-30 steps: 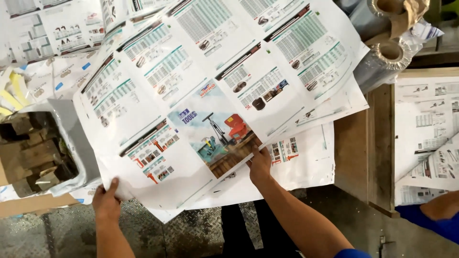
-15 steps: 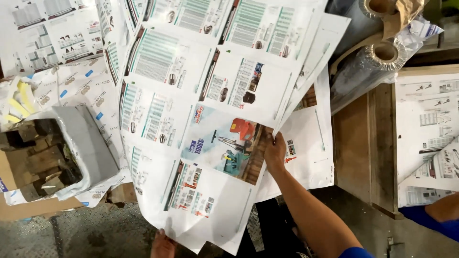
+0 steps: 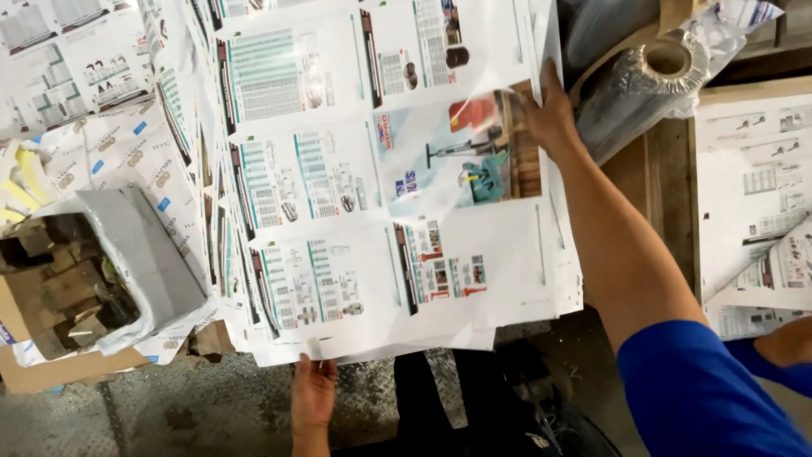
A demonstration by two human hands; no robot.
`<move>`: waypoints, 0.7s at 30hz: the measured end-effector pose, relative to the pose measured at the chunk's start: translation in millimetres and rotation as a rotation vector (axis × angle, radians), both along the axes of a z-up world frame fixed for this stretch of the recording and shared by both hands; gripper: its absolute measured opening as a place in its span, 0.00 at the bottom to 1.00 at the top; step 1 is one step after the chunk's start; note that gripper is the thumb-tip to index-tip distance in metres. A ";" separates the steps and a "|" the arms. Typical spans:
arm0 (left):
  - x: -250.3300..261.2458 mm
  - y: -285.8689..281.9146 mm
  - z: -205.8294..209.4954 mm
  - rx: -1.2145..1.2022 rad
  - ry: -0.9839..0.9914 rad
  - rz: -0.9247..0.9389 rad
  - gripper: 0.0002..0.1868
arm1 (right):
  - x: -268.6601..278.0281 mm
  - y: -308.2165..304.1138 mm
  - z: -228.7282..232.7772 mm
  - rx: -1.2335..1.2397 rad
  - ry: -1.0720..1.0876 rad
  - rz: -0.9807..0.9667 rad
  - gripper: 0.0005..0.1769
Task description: Operating a printing machine and sorting through stacks of printed paper sheets to align them for the next stage.
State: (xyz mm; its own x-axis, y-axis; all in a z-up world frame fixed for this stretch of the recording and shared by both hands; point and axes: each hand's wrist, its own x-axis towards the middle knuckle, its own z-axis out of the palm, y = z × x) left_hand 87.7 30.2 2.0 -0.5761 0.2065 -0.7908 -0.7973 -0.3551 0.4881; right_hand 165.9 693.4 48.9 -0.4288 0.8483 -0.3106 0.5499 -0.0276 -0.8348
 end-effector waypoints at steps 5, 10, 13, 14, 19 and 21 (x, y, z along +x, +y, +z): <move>9.5 15.3 -32.8 -0.173 0.009 -0.055 0.13 | 62.9 2.9 -44.3 0.266 -0.130 0.249 0.47; -1.2 26.3 -18.1 -0.318 0.022 -0.171 0.14 | 129.8 -51.6 -25.3 0.026 -0.286 0.129 0.37; -4.4 50.9 14.7 -0.304 0.004 -0.187 0.17 | 165.3 -74.5 -10.2 -0.174 -0.159 -0.019 0.27; -7.6 68.2 29.1 -0.352 -0.031 -0.176 0.20 | 173.5 -77.3 -7.7 -0.271 -0.037 -0.089 0.23; -2.8 46.8 8.1 -0.288 0.042 -0.248 0.22 | 189.8 -88.7 -0.1 -0.323 -0.039 -0.092 0.18; -0.4 43.7 4.9 -0.267 0.057 -0.252 0.22 | 194.8 -101.7 -8.1 -0.342 -0.069 -0.091 0.19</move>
